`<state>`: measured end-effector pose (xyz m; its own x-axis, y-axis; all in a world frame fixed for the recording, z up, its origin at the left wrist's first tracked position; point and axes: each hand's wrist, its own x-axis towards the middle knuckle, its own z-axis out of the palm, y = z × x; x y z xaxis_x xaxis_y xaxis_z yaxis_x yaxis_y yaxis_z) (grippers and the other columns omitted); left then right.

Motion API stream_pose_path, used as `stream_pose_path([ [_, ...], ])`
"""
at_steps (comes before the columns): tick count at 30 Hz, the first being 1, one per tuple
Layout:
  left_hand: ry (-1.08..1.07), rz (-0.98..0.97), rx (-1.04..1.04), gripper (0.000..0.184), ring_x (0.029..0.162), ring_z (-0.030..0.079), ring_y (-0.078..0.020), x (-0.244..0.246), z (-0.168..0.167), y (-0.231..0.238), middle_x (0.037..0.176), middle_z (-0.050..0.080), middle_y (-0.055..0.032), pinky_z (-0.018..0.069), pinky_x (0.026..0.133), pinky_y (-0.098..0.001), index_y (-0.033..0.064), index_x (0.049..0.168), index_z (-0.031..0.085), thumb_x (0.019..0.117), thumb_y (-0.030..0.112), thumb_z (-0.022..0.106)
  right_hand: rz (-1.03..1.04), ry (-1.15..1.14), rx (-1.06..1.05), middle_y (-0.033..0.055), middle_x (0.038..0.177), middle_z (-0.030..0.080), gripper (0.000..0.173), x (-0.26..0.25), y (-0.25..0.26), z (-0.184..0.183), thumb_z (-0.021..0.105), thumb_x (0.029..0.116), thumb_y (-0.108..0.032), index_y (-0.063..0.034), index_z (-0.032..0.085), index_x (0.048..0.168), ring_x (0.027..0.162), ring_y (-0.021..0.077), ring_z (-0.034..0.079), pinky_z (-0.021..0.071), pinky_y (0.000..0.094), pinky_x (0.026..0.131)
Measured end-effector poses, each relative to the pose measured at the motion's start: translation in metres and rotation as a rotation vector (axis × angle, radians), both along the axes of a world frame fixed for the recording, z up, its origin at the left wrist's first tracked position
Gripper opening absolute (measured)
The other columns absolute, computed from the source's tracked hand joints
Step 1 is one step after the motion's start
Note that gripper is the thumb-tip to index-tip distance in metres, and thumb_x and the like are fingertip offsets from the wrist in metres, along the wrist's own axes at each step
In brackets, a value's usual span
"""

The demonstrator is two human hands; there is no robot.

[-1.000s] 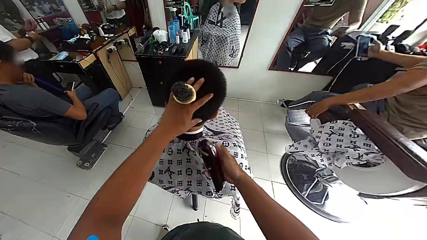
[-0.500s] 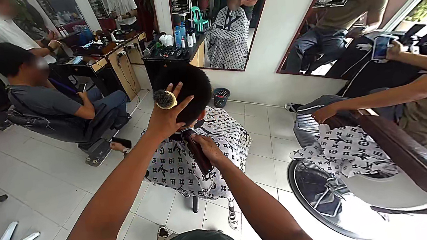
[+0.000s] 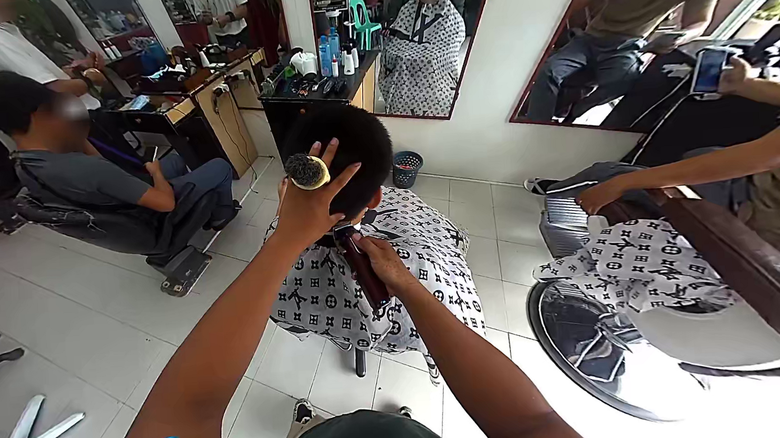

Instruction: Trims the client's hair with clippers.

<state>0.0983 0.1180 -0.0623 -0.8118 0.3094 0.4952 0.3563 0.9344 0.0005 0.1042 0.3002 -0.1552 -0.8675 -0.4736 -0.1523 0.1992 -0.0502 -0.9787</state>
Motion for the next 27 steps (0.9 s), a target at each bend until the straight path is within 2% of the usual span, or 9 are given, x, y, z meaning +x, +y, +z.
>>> stream_pose_path([
  [12,-0.008,0.032,-0.033,0.098,0.159,0.004,-0.0365,-0.005,0.001,-0.002,0.173,0.010,-0.0095,0.0133,0.122,-0.0629,0.0385,0.159,0.037,0.0760,0.031,0.089,0.042,0.022,-0.035,0.0126,0.084,0.066,0.043,-0.008,0.000,-0.008,0.035,0.1126,-0.032,0.0029,0.060,0.111,0.066,0.0207,0.068,0.0618,0.0369,0.064],
  [14,-0.009,0.027,0.022,0.094,0.159,0.006,-0.0344,0.009,0.005,-0.001,0.173,0.010,-0.0095,0.0136,0.123,-0.0626,0.0334,0.160,0.036,0.0802,0.028,0.086,0.097,0.046,-0.042,0.0087,0.084,0.066,0.044,0.000,0.016,-0.015,0.033,0.1119,-0.033,0.0010,0.062,0.112,0.066,0.0179,0.067,0.0611,0.0357,0.063],
  [15,0.054,0.000,0.126,0.086,0.157,0.018,-0.0329,0.021,0.006,0.000,0.171,0.019,-0.0109,0.0212,0.122,-0.0605,0.0242,0.159,0.041,0.0839,0.025,0.083,0.094,0.038,-0.032,0.0066,0.081,0.067,0.044,0.007,0.029,-0.017,0.034,0.1112,-0.033,-0.0004,0.063,0.109,0.064,0.0161,0.066,0.0598,0.0344,0.061],
  [17,0.253,-0.058,0.430,0.056,0.135,0.055,-0.0289,0.048,-0.014,0.006,0.151,0.052,-0.0165,0.0486,0.108,-0.0505,0.0046,0.146,0.053,0.0945,0.022,0.069,0.028,-0.021,-0.068,0.0069,0.080,0.067,0.044,0.020,0.055,-0.029,0.032,0.1098,-0.033,-0.0008,0.062,0.110,0.064,0.0168,0.066,0.0603,0.0350,0.061],
  [18,0.237,-0.063,0.535,0.045,0.113,0.066,-0.0251,0.059,-0.029,0.011,0.130,0.065,-0.0162,0.0573,0.092,-0.0446,0.0013,0.136,0.058,0.0982,0.026,0.062,-0.032,-0.065,-0.129,0.0075,0.081,0.068,0.046,0.027,0.065,-0.039,0.029,0.1095,-0.034,-0.0008,0.061,0.113,0.065,0.0175,0.067,0.0605,0.0351,0.062],
  [20,-0.324,-0.098,0.609,0.041,0.082,0.068,-0.0185,0.074,-0.032,0.022,0.096,0.071,-0.0101,0.0575,0.074,-0.0387,0.0019,0.125,0.066,0.1066,0.034,0.049,-0.148,-0.169,-0.289,0.0095,0.083,0.069,0.053,0.040,0.077,-0.062,0.019,0.1109,-0.037,-0.0012,0.055,0.123,0.069,0.0189,0.068,0.0607,0.0350,0.064],
  [22,-0.878,-0.311,0.662,0.044,0.065,0.065,-0.0118,0.058,-0.032,0.029,0.084,0.070,-0.0048,0.0540,0.058,-0.0288,0.0036,0.122,0.067,0.1108,0.036,0.039,-0.222,-0.253,-0.352,0.0094,0.081,0.068,0.062,0.050,0.085,-0.074,0.010,0.1107,-0.046,-0.0039,0.054,0.124,0.066,0.0183,0.067,0.0596,0.0329,0.060],
  [24,-0.931,-0.468,0.905,0.038,0.062,0.063,-0.0051,0.043,-0.045,0.032,0.080,0.069,0.0014,0.0532,0.055,-0.0219,0.0015,0.118,0.067,0.1091,0.029,0.043,-0.232,-0.288,-0.338,0.0084,0.078,0.067,0.069,0.058,0.092,-0.081,0.007,0.1088,-0.051,-0.0046,0.055,0.124,0.062,0.0170,0.065,0.0580,0.0313,0.055],
  [27,-0.640,-0.183,1.116,0.029,0.065,0.066,-0.0074,0.045,-0.041,0.018,0.085,0.072,-0.0026,0.0538,0.057,-0.0235,0.0001,0.119,0.065,0.1078,0.022,0.050,-0.180,-0.260,-0.325,0.0068,0.076,0.066,0.066,0.071,0.094,-0.088,0.013,0.1076,-0.051,-0.0026,0.054,0.125,0.058,0.0146,0.064,0.0572,0.0289,0.053],
])
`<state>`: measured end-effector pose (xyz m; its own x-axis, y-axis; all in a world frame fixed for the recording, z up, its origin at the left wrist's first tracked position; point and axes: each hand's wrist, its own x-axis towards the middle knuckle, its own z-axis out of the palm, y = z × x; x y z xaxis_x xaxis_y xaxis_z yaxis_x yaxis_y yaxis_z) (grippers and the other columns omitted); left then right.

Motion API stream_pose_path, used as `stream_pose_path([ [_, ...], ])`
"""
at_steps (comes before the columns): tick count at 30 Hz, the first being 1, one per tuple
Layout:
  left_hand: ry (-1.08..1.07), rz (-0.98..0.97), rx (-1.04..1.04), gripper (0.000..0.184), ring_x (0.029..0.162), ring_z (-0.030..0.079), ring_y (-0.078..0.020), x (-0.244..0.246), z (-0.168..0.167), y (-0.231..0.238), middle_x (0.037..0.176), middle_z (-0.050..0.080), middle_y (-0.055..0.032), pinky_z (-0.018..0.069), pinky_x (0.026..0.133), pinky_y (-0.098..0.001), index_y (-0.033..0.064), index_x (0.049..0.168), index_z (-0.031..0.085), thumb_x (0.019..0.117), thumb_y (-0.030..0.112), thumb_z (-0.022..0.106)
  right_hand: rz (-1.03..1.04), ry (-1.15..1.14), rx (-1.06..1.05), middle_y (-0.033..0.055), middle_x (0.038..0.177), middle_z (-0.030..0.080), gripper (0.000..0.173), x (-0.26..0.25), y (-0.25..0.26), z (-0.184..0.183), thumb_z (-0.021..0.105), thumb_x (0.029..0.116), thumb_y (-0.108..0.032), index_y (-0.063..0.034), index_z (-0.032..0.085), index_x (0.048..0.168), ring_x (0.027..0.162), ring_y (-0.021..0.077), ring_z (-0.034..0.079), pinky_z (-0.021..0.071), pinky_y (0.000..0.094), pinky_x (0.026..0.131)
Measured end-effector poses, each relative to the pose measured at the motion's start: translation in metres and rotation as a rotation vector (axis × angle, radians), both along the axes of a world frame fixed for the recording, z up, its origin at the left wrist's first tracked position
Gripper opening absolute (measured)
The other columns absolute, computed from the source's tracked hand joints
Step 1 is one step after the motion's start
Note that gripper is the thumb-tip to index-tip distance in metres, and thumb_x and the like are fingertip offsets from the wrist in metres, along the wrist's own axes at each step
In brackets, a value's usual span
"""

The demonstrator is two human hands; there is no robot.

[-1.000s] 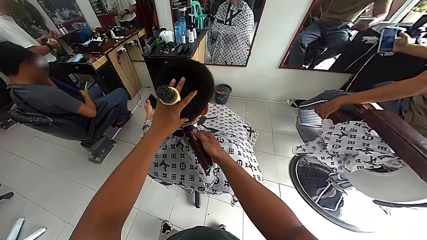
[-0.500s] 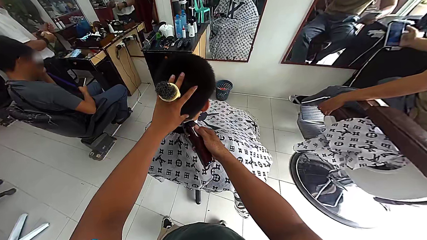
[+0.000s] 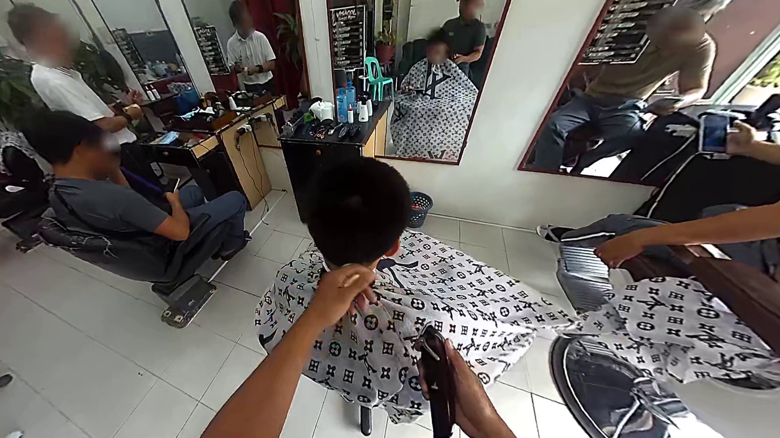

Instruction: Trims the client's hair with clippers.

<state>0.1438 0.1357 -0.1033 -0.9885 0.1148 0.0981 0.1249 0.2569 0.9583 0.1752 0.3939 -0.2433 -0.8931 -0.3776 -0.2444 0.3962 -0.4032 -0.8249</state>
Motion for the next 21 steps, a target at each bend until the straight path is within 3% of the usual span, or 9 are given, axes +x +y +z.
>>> stream_pose_path([
  [1,0.032,0.149,-0.091,0.027,0.069,0.067,-0.0078,0.006,-0.002,-0.010,0.088,0.074,-0.0027,0.0547,0.061,-0.0245,0.0023,0.117,0.066,0.1066,0.023,0.053,0.002,0.018,0.009,0.0073,0.076,0.067,0.059,0.004,0.001,-0.001,0.022,0.1066,-0.048,-0.0015,0.054,0.124,0.058,0.0148,0.064,0.0575,0.0289,0.052],
  [3,0.119,0.324,-0.324,0.030,0.087,0.068,-0.0157,0.016,-0.013,-0.035,0.098,0.072,-0.0084,0.0554,0.081,-0.0351,0.0018,0.117,0.069,0.1021,0.025,0.058,0.001,0.054,0.064,0.0066,0.077,0.067,0.050,0.009,-0.002,0.003,0.037,0.1023,-0.046,-0.0023,0.053,0.120,0.059,0.0146,0.065,0.0573,0.0286,0.053],
  [5,0.152,0.296,-0.504,0.032,0.095,0.068,-0.0214,0.024,-0.023,-0.052,0.102,0.072,-0.0111,0.0536,0.089,-0.0417,0.0034,0.115,0.072,0.1016,0.028,0.057,0.002,0.077,0.098,0.0056,0.077,0.067,0.049,0.014,-0.014,0.010,0.043,0.0997,-0.047,-0.0027,0.053,0.120,0.060,0.0144,0.065,0.0574,0.0290,0.054],
  [7,0.178,0.194,-0.659,0.034,0.099,0.068,-0.0275,0.028,-0.030,-0.055,0.106,0.073,-0.0133,0.0529,0.090,-0.0480,0.0072,0.119,0.073,0.1030,0.029,0.054,0.003,0.067,0.097,0.0052,0.080,0.066,0.051,0.014,-0.029,0.024,0.041,0.1000,-0.045,-0.0010,0.052,0.124,0.062,0.0144,0.065,0.0579,0.0295,0.057],
  [11,0.253,0.180,-0.784,0.036,0.096,0.070,-0.0390,0.024,-0.049,-0.059,0.108,0.073,-0.0196,0.0545,0.084,-0.0576,0.0134,0.133,0.070,0.1016,0.023,0.055,-0.035,0.068,0.153,0.0071,0.079,0.065,0.068,-0.002,-0.075,0.059,0.005,0.1078,-0.048,-0.0009,0.053,0.120,0.063,0.0172,0.063,0.0565,0.0325,0.058],
  [12,0.226,0.175,-0.788,0.039,0.095,0.069,-0.0402,0.022,-0.051,-0.060,0.108,0.073,-0.0207,0.0534,0.084,-0.0581,0.0154,0.138,0.067,0.1003,0.021,0.057,-0.074,0.054,0.175,0.0091,0.082,0.064,0.069,-0.006,-0.087,0.066,0.004,0.1090,-0.046,0.0003,0.053,0.123,0.065,0.0191,0.064,0.0569,0.0346,0.060],
  [13,0.183,0.158,-0.798,0.044,0.096,0.068,-0.0412,0.022,-0.052,-0.062,0.109,0.072,-0.0217,0.0526,0.084,-0.0587,0.0186,0.143,0.063,0.0993,0.021,0.058,-0.117,0.043,0.188,0.0104,0.086,0.064,0.063,-0.009,-0.097,0.072,0.009,0.1111,-0.041,0.0012,0.053,0.126,0.068,0.0199,0.065,0.0580,0.0358,0.063],
  [17,0.070,0.056,-0.890,0.054,0.099,0.067,-0.0459,0.018,-0.049,-0.067,0.110,0.069,-0.0265,0.0503,0.084,-0.0632,0.0262,0.154,0.049,0.1006,0.022,0.055,-0.144,0.096,0.205,0.0102,0.091,0.064,0.038,-0.021,-0.126,0.086,0.032,0.1116,-0.024,0.0029,0.058,0.116,0.075,0.0178,0.067,0.0601,0.0364,0.071],
  [21,0.049,0.052,-0.872,0.055,0.095,0.067,-0.0449,0.016,-0.051,-0.073,0.105,0.068,-0.0265,0.0510,0.081,-0.0634,0.0280,0.155,0.047,0.1016,0.020,0.054,-0.116,0.126,0.305,0.0134,0.088,0.067,0.035,-0.029,-0.143,0.090,0.043,0.1107,-0.026,0.0040,0.062,0.111,0.073,0.0205,0.069,0.0618,0.0382,0.070],
])
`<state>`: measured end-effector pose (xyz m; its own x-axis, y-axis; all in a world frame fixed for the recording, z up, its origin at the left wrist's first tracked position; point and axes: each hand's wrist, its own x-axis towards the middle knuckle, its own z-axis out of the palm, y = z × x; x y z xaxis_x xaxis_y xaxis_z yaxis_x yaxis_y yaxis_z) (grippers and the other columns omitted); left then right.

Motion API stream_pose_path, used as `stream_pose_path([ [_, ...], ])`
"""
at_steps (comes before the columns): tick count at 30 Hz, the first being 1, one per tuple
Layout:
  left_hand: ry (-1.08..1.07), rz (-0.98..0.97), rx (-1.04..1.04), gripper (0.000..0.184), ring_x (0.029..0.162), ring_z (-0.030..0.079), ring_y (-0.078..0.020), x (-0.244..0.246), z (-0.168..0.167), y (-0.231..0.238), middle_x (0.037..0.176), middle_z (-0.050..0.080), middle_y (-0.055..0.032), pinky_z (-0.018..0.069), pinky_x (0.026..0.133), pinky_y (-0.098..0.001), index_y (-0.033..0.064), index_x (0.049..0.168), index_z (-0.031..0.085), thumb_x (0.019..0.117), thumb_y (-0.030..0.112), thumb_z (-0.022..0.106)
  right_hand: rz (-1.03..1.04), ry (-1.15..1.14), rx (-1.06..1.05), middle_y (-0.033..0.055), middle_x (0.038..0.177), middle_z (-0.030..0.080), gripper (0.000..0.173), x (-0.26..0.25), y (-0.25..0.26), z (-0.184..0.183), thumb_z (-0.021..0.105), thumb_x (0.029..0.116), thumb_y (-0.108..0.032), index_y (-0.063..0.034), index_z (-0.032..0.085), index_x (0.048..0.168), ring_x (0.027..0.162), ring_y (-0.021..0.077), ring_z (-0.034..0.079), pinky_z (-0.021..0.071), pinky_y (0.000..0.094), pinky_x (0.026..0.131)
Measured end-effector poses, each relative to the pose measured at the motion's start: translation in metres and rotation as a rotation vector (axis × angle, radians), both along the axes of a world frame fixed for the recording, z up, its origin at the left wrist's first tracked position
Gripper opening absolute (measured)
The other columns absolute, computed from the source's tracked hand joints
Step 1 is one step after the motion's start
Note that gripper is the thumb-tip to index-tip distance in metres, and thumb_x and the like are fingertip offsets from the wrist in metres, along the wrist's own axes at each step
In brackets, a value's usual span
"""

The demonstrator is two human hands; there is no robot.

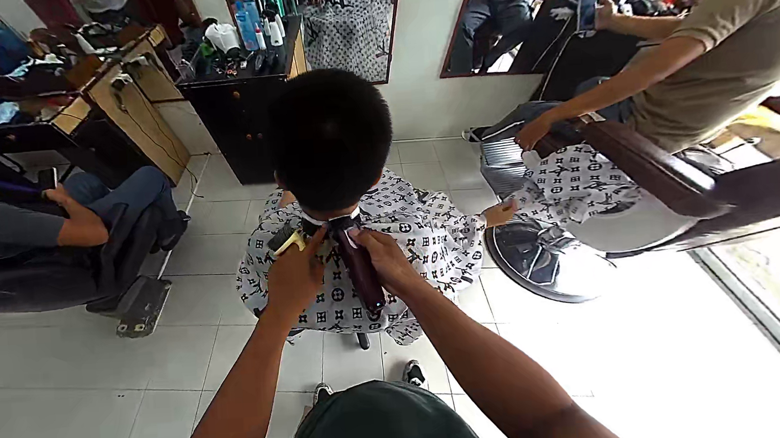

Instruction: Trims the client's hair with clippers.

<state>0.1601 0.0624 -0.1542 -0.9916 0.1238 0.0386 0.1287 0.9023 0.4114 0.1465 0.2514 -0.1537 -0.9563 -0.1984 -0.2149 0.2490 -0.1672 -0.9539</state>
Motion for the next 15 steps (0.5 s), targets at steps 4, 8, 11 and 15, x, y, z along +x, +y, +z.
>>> stream_pose_path([
  [4,-0.024,0.028,0.091,0.057,0.099,0.067,-0.0424,-0.006,-0.006,-0.011,0.107,0.070,-0.0232,0.0505,0.086,-0.0629,0.0271,0.156,0.046,0.1010,0.016,0.053,-0.022,0.020,0.040,0.0130,0.086,0.067,0.035,-0.004,-0.004,0.000,0.045,0.1105,-0.026,0.0035,0.063,0.110,0.073,0.0199,0.069,0.0621,0.0376,0.071],
  [8,-0.081,0.022,0.101,0.058,0.099,0.066,-0.0402,-0.009,-0.004,-0.014,0.107,0.069,-0.0213,0.0502,0.087,-0.0612,0.0282,0.157,0.043,0.1013,0.015,0.052,-0.040,0.056,0.057,0.0121,0.085,0.067,0.034,-0.003,-0.006,-0.002,0.045,0.1102,-0.027,0.0026,0.063,0.109,0.073,0.0191,0.069,0.0613,0.0367,0.071],
  [11,-0.088,0.034,0.080,0.061,0.095,0.066,-0.0373,-0.011,-0.003,-0.013,0.106,0.070,-0.0187,0.0506,0.085,-0.0581,0.0305,0.159,0.040,0.1011,0.014,0.051,-0.028,0.075,0.087,0.0139,0.086,0.068,0.036,-0.006,-0.008,-0.006,0.046,0.1097,-0.029,0.0035,0.063,0.110,0.075,0.0211,0.070,0.0617,0.0384,0.072],
  [15,-0.140,0.019,0.086,0.064,0.102,0.066,-0.0353,-0.013,-0.005,-0.012,0.114,0.069,-0.0173,0.0505,0.090,-0.0566,0.0308,0.161,0.035,0.1012,0.016,0.049,-0.024,0.154,0.083,0.0126,0.092,0.068,0.036,-0.007,-0.007,-0.016,0.048,0.1086,-0.030,0.0027,0.063,0.114,0.081,0.0192,0.069,0.0595,0.0376,0.077],
])
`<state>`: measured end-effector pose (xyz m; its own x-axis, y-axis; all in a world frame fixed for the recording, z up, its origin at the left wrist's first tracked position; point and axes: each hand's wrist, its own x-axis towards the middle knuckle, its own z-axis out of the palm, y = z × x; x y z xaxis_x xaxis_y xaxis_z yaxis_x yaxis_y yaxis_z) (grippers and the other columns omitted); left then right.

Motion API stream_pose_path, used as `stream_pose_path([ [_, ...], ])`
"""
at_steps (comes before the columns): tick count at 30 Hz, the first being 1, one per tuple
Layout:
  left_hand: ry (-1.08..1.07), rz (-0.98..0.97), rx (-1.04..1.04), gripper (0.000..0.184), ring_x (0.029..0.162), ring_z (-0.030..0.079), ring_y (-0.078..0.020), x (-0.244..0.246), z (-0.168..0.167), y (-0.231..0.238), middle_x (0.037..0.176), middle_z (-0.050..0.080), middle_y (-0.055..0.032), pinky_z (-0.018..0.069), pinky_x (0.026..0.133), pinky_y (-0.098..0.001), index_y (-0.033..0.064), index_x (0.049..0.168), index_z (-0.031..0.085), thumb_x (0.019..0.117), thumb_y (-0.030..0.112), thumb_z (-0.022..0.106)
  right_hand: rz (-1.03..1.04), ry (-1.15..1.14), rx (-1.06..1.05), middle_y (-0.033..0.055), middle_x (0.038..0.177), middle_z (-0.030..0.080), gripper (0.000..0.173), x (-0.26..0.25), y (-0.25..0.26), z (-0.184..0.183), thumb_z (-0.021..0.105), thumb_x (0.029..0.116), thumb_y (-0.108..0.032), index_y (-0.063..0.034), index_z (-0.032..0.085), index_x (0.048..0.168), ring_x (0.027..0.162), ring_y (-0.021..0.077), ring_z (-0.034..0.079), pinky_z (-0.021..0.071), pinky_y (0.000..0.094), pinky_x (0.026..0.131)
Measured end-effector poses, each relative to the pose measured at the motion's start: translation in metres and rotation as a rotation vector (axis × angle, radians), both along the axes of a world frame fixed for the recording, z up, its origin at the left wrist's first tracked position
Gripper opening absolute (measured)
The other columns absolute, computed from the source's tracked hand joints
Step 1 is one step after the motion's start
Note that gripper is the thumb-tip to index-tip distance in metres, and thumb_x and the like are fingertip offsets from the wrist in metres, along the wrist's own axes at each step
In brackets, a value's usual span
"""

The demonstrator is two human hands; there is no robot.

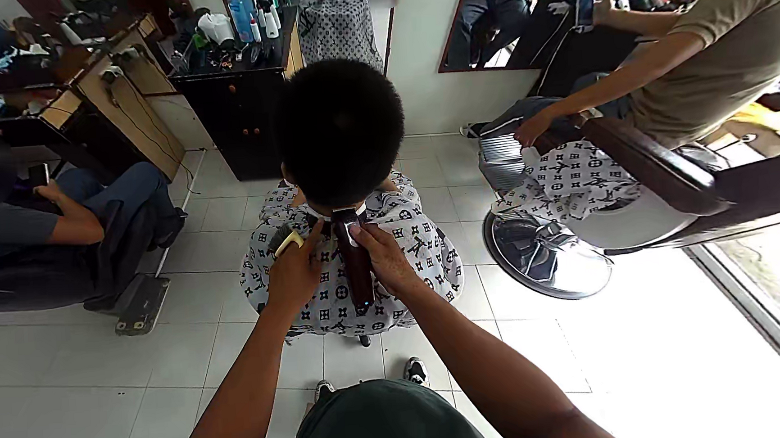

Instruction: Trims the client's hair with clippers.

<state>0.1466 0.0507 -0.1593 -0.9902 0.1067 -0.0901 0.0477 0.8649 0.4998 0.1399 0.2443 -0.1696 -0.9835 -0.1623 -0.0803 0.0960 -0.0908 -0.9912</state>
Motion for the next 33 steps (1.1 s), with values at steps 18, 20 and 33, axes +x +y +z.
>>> stream_pose_path([
  [18,-0.078,-0.279,0.741,0.033,0.064,0.059,-0.0090,-0.002,0.067,0.100,0.092,0.069,-0.0090,0.0481,0.055,-0.0243,0.0019,0.134,0.061,0.1025,0.012,0.058,0.027,-0.059,-0.296,-0.0003,0.072,0.068,0.035,0.040,0.124,-0.056,0.054,0.0961,-0.034,-0.0061,0.050,0.117,0.056,0.0111,0.065,0.0581,0.0272,0.054],
  [20,-0.192,-0.280,0.541,0.037,0.067,0.061,-0.0152,0.004,0.076,0.111,0.096,0.069,-0.0148,0.0498,0.059,-0.0297,0.0039,0.139,0.058,0.1058,0.019,0.057,0.036,-0.026,-0.287,-0.0011,0.070,0.068,0.034,0.037,0.132,-0.060,0.064,0.0874,-0.019,-0.0061,0.051,0.116,0.055,0.0114,0.065,0.0582,0.0278,0.054],
  [33,0.831,-0.182,-0.368,0.063,0.154,0.026,-0.0367,-0.050,0.107,0.093,0.165,0.036,-0.0118,0.0233,0.122,-0.0602,0.0264,0.142,0.064,0.0815,0.028,0.083,0.296,-0.147,-0.064,0.0081,0.086,0.065,0.044,-0.017,0.098,0.004,0.032,0.1109,-0.033,0.0017,0.057,0.121,0.070,0.0162,0.067,0.0599,0.0340,0.066],
])
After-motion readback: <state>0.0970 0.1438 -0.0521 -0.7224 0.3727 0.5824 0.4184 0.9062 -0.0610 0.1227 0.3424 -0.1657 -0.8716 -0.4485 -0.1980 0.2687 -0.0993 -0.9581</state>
